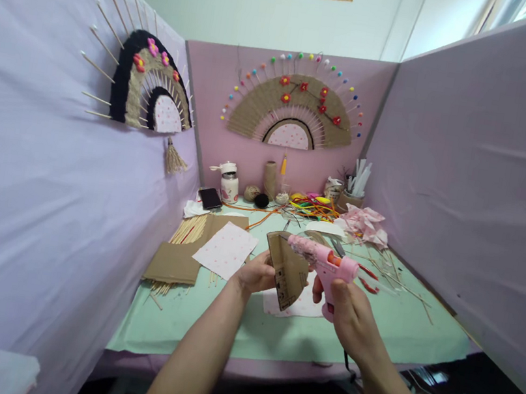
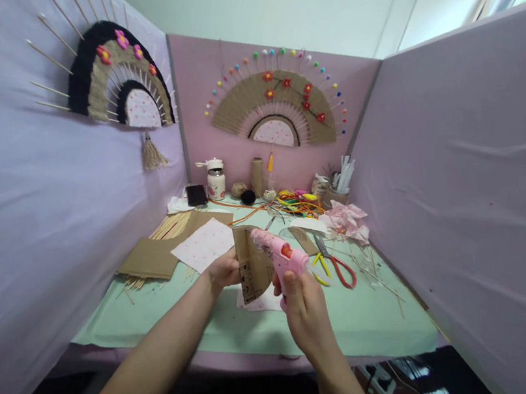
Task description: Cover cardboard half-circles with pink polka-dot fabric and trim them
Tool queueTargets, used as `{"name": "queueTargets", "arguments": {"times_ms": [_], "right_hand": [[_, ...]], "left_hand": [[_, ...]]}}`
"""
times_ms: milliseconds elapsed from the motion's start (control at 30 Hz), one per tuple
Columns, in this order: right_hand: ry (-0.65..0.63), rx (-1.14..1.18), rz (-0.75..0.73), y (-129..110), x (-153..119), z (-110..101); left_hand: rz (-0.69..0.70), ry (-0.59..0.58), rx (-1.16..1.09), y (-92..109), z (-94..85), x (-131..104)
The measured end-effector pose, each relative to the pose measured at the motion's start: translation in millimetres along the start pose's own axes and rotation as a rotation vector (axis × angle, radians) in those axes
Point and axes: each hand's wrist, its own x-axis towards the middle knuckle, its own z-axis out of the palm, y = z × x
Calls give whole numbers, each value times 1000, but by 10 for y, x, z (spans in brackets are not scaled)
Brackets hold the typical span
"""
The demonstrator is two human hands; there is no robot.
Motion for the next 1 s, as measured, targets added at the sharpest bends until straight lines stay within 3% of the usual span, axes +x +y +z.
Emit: {"name": "queueTargets", "arguments": {"times_ms": [367,733,1000], "right_hand": [[50,21,35,50,10,-45],[69,-80,12,6,19,-110],[72,-86,51,53,23,-155]], "left_hand": [[-34,-41,-6,20,20,1],[-11,3,55,55,67,2],[-6,-5,-28,69,109,8]]}}
